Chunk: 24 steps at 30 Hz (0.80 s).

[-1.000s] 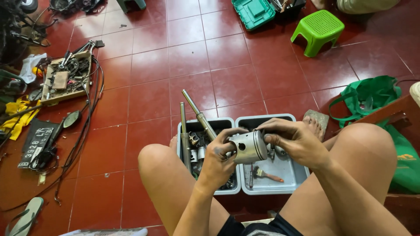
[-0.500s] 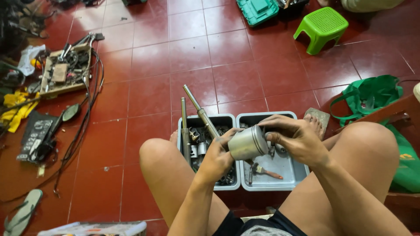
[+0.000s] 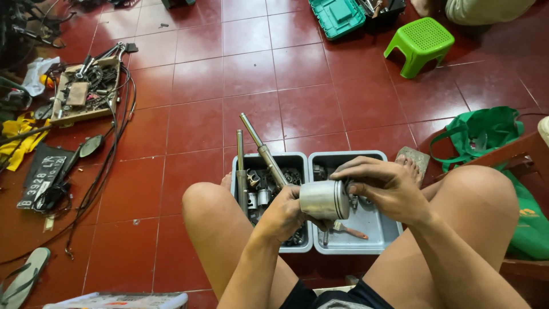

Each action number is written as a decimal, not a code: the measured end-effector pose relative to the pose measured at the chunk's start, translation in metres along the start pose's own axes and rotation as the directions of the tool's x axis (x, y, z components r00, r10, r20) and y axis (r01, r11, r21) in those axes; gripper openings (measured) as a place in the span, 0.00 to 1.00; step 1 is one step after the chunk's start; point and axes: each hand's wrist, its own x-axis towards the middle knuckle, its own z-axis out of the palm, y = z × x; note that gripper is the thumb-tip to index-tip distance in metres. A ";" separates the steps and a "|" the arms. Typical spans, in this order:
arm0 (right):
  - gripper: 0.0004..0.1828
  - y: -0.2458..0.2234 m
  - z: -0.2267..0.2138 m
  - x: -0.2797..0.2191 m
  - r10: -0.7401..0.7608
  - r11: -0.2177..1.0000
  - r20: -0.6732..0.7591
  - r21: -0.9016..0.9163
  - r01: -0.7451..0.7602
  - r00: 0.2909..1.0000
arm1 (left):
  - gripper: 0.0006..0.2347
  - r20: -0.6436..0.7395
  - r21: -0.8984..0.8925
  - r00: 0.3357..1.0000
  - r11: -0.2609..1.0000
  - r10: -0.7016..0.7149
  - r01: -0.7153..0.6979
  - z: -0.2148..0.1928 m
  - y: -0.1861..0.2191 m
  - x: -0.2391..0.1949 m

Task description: Sanding the outer surface of a motorcycle piston using a piece of sandpaper to smooth it.

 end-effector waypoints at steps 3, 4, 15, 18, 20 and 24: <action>0.13 -0.003 -0.005 0.000 -0.089 0.988 0.050 -0.123 0.094 0.995 | 0.09 0.036 -0.058 0.999 0.998 -0.008 0.010 -0.007 -0.009 0.004; 0.13 -0.007 -0.006 0.001 -0.089 0.988 0.052 -0.124 0.095 0.995 | 0.09 0.036 -0.060 0.999 0.998 -0.006 0.009 -0.006 -0.010 0.005; 0.10 -0.017 -0.015 0.006 -0.259 0.946 0.117 -0.171 0.276 0.959 | 0.11 0.185 0.419 0.959 0.866 0.214 -0.274 0.038 0.041 -0.005; 0.10 -0.012 -0.012 0.005 -0.164 0.978 0.069 -0.121 0.172 0.984 | 0.09 0.199 0.542 0.950 0.781 0.240 -0.311 0.030 0.042 -0.007; 0.10 -0.003 -0.013 0.003 -0.132 0.986 0.051 -0.098 0.137 0.990 | 0.08 0.217 0.573 0.942 0.748 0.255 -0.334 0.029 0.042 -0.005; 0.10 0.001 -0.013 0.006 0.004 1.000 0.048 0.022 -0.005 0.999 | 0.09 0.197 0.594 0.919 0.704 0.341 -0.389 0.032 0.044 -0.009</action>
